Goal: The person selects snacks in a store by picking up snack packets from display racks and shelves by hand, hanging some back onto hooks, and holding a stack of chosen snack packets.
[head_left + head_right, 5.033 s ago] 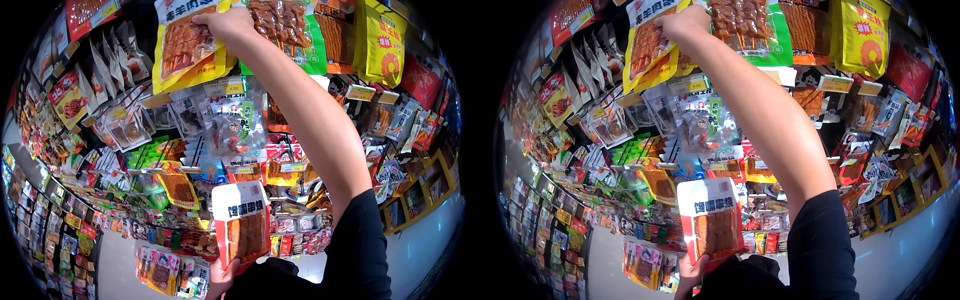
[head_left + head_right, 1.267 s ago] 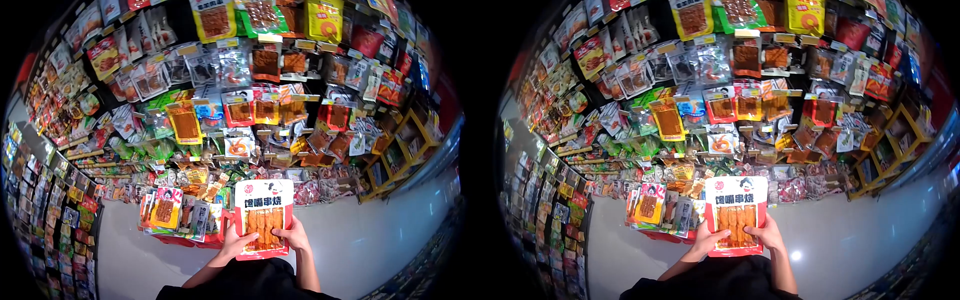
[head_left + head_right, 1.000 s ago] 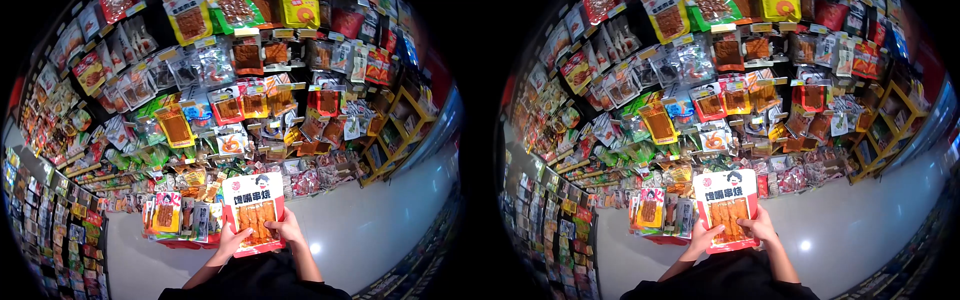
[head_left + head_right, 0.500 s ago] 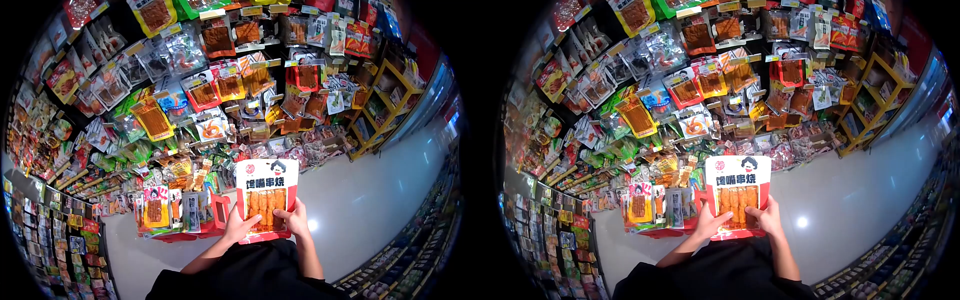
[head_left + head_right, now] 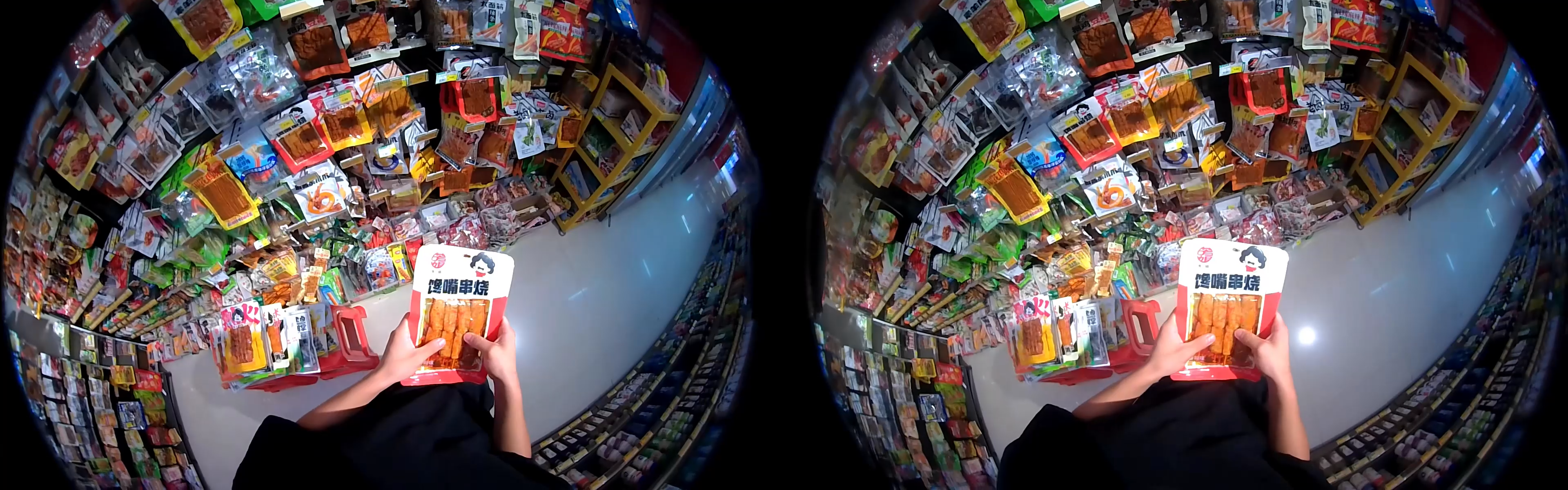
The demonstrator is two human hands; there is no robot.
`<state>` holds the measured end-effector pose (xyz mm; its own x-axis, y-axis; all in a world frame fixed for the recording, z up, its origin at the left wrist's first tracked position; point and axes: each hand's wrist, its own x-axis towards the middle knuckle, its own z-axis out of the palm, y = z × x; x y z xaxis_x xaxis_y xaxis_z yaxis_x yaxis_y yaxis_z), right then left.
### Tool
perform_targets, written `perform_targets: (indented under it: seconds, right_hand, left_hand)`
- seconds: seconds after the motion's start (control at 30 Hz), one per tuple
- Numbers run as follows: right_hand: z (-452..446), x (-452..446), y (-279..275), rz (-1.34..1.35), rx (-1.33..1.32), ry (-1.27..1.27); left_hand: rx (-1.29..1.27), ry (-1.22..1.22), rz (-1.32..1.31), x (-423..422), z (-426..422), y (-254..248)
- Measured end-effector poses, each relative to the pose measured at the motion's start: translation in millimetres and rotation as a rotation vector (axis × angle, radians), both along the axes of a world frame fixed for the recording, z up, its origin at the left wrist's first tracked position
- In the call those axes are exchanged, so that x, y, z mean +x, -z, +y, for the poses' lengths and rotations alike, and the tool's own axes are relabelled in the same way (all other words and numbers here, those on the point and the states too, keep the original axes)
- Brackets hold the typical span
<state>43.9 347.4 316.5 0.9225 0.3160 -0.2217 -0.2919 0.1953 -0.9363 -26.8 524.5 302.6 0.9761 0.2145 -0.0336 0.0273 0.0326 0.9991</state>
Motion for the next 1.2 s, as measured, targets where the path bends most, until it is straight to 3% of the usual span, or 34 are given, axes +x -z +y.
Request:
perform_targets:
  seconds: [0.77,1.2]
  right_hand:
    - [29,17,-2,0.005,-0.025,-0.087]
    - [53,23,-3,0.06,0.083,-0.141]
  left_hand:
    - [-0.007,-0.081,0.001,3,21,11]
    - [-0.221,-0.086,0.046,1,46,-18]
